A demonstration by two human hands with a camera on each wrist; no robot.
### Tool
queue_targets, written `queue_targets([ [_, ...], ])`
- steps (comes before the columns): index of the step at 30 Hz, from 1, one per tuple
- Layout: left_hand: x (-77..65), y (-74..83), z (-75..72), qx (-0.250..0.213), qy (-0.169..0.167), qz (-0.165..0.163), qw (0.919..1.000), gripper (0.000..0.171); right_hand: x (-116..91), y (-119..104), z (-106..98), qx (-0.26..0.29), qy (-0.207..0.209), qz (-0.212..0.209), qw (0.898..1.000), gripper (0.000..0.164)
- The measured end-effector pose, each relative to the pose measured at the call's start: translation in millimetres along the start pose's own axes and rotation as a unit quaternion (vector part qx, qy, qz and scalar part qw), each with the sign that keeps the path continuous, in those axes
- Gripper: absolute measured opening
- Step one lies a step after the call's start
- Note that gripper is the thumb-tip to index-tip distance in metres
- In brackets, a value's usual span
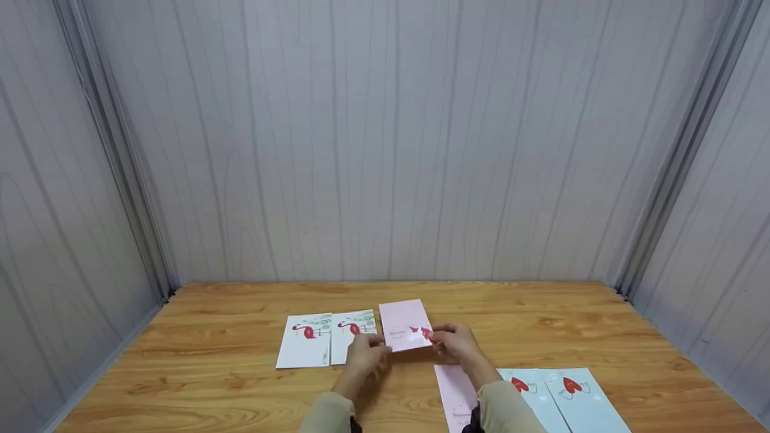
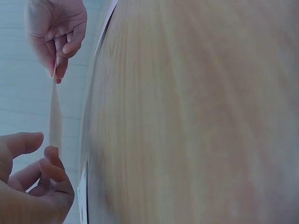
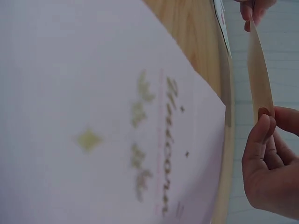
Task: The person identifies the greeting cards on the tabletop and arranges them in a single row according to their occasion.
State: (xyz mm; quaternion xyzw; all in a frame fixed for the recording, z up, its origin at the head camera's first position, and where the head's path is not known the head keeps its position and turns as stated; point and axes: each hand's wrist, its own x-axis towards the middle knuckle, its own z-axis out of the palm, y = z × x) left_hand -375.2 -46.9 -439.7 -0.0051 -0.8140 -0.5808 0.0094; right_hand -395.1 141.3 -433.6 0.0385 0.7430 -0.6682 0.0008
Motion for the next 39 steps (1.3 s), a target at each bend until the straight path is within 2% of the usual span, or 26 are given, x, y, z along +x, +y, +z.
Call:
queue_targets([
  [5,-1.8,-1.0,-0.6,0.013,-0.014,0.012,0.9997,0.008,0.4,4.1,0.8,-0.038,-0.016,0.007,0.999,0.024],
  [10,-2.1,-2.5,-1.3,0.012,-0.016,0.000,0.9998,0.010,0.6,6.1,2.1,-0.058,-0.026,0.009,0.998,0.025],
  [15,-1.6,-2.8,-1.1,0.006,-0.006,-0.009,0.9999,0.012,0.1,7.4,3.1,-0.054,-0.027,0.008,0.998,0.027],
  [20,-2.4,-2.9,-1.1,0.003,0.007,0.010,0.9999,0.016,1.1,8.0,3.5,-0.070,-0.035,0.017,0.997,0.030],
  [27,-3.2,-2.5,-2.2,0.019,0.021,0.024,0.9993,0.017,2.7,7.2,2.9,-0.111,-0.086,0.025,0.990,0.035],
  [39,-1.1,-2.0,-3.9,0.048,0.018,0.001,0.9987,0.019,3.5,6.1,3.5,-0.133,-0.126,0.007,0.983,0.032],
])
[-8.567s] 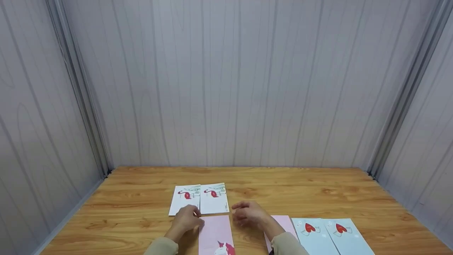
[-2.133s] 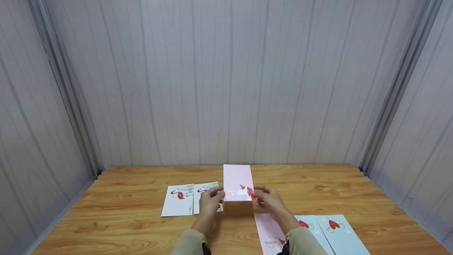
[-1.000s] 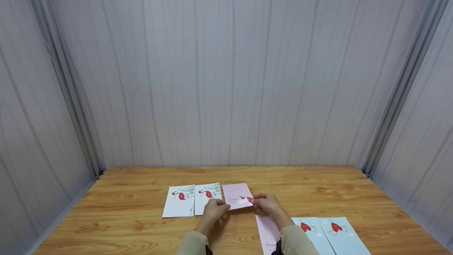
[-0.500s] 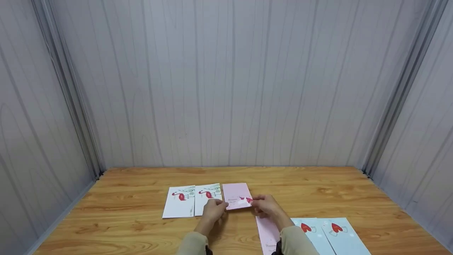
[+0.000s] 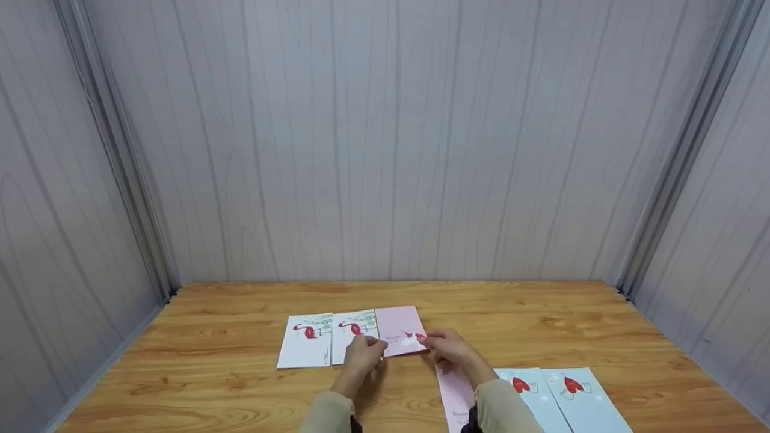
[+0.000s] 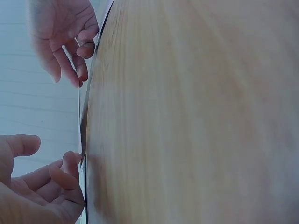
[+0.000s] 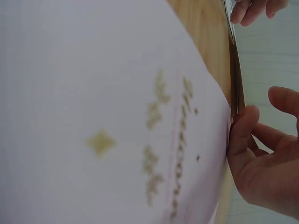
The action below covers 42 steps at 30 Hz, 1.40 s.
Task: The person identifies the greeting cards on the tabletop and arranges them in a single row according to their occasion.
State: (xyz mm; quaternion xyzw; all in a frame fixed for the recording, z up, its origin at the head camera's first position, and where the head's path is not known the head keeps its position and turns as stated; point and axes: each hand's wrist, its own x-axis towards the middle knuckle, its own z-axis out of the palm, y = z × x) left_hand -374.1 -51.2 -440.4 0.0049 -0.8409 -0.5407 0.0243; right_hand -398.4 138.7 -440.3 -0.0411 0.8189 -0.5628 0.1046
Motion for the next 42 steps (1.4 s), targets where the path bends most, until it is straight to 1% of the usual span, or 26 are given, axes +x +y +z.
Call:
queue_targets([
  [7,-1.9,0.3,-4.9,0.004,0.002,-0.011,0.9999,0.021,0,-1,0,-0.008,-0.006,-0.005,1.000,0.028],
  [10,-3.1,0.9,-7.7,0.005,0.007,-0.003,1.0000,0.023,0,-2,1,0.005,-0.003,-0.003,1.000,0.031],
  [14,-5.0,1.6,-11.3,0.003,0.011,0.010,0.9999,0.026,-1,-7,-2,0.030,0.024,0.007,0.999,0.038],
  [16,-5.9,2.6,-13.1,-0.006,0.007,0.011,0.9999,0.026,-3,-11,-6,0.038,0.040,0.005,0.998,0.039],
  [19,-8.5,6.2,-16.0,-0.027,-0.001,0.013,0.9996,0.025,-6,-17,-14,0.040,0.052,-0.002,0.998,0.038],
  [21,-10.4,9.6,-16.8,-0.052,-0.008,0.010,0.9986,0.024,-7,-18,-22,0.038,0.053,-0.014,0.998,0.038],
  [25,-14.2,17.0,-14.6,-0.109,-0.021,-0.008,0.9938,0.024,-10,-18,-39,0.027,0.056,-0.022,0.998,0.036],
  [29,-15.5,22.2,-11.1,-0.136,-0.038,-0.027,0.9896,0.024,-14,-14,-54,0.024,0.068,-0.018,0.997,0.035],
  [33,-16.2,24.1,-6.2,-0.135,-0.052,-0.045,0.9884,0.023,-19,-8,-66,0.028,0.070,-0.013,0.997,0.035],
  [35,-16.4,24.8,-3.2,-0.131,-0.055,-0.046,0.9888,0.022,-22,-4,-71,0.033,0.067,-0.015,0.997,0.035],
  [38,-16.7,25.4,1.8,-0.120,-0.054,-0.030,0.9908,0.020,-24,2,-79,0.035,0.058,-0.023,0.997,0.036],
  [42,-19.0,24.3,8.9,-0.093,-0.063,-0.011,0.9936,0.015,-28,10,-86,0.027,0.048,-0.019,0.998,0.037],
])
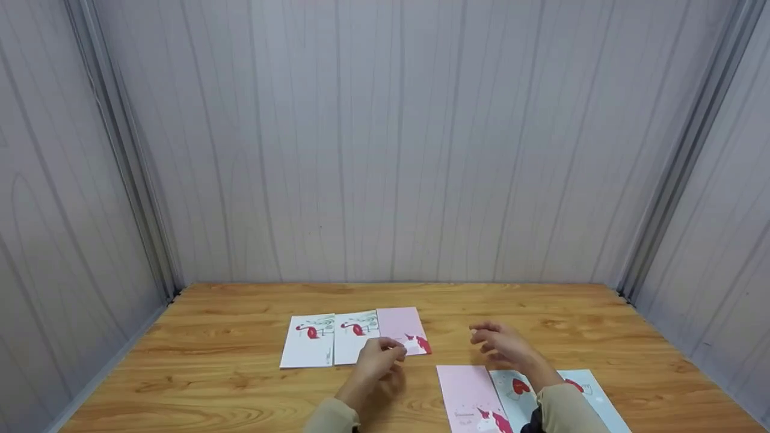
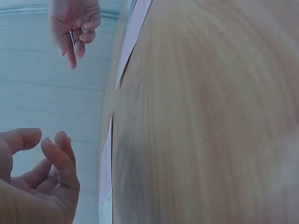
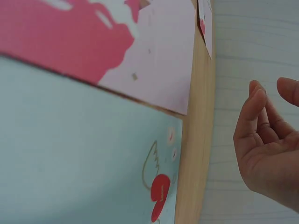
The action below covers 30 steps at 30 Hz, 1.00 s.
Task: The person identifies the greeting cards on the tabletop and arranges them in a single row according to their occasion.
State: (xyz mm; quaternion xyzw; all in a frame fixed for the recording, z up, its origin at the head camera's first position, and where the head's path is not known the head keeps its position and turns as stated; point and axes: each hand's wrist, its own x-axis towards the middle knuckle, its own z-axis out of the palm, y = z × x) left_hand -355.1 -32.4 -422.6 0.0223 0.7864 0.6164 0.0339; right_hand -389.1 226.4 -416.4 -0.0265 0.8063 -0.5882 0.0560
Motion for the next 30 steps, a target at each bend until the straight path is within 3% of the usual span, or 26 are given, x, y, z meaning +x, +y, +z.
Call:
queue_targets([
  [13,-0.2,-4.7,23.3,0.020,-0.020,0.013,0.9995,0.009,-3,15,-17,-0.034,-0.010,0.028,0.999,0.031],
  [20,4.4,-6.6,31.3,0.077,-0.023,0.038,0.9960,0.004,-4,23,-24,-0.059,-0.035,0.043,0.997,0.026],
  [30,8.5,-5.0,46.0,0.133,0.000,0.059,0.9893,0.005,-5,28,-25,-0.095,-0.054,0.050,0.993,0.021],
])
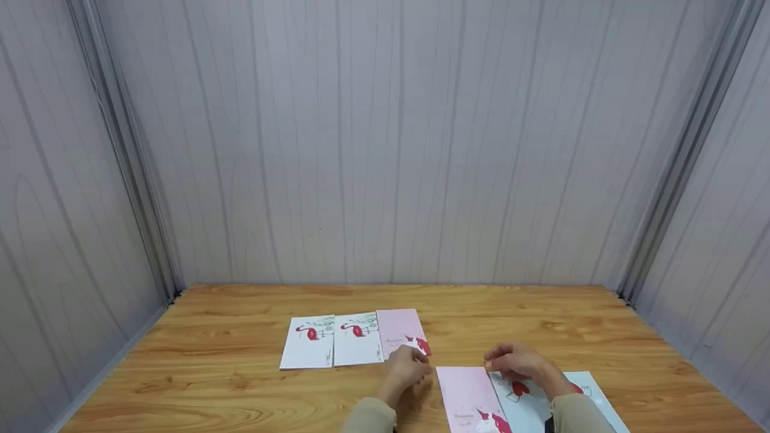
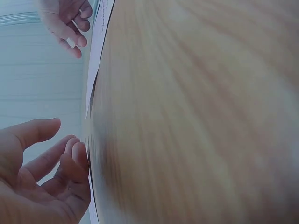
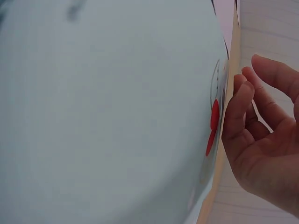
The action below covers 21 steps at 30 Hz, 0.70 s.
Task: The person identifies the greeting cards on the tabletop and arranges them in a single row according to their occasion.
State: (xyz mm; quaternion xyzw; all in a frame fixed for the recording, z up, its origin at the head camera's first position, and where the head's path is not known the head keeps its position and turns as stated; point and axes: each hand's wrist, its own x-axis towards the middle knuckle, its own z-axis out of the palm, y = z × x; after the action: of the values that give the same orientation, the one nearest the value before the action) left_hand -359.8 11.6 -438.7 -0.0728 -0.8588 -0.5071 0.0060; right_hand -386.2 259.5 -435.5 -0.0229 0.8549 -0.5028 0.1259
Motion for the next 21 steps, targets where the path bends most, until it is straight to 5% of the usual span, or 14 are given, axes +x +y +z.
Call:
queue_targets([
  [8,-1.7,5.3,7.8,0.005,-0.012,-0.010,0.9999,0.008,-2,-3,3,-0.023,-0.002,0.005,1.000,0.016],
  [21,2.6,9.7,16.0,0.107,0.001,0.010,0.9942,0.018,0,-9,11,-0.073,0.012,0.015,0.997,0.017],
])
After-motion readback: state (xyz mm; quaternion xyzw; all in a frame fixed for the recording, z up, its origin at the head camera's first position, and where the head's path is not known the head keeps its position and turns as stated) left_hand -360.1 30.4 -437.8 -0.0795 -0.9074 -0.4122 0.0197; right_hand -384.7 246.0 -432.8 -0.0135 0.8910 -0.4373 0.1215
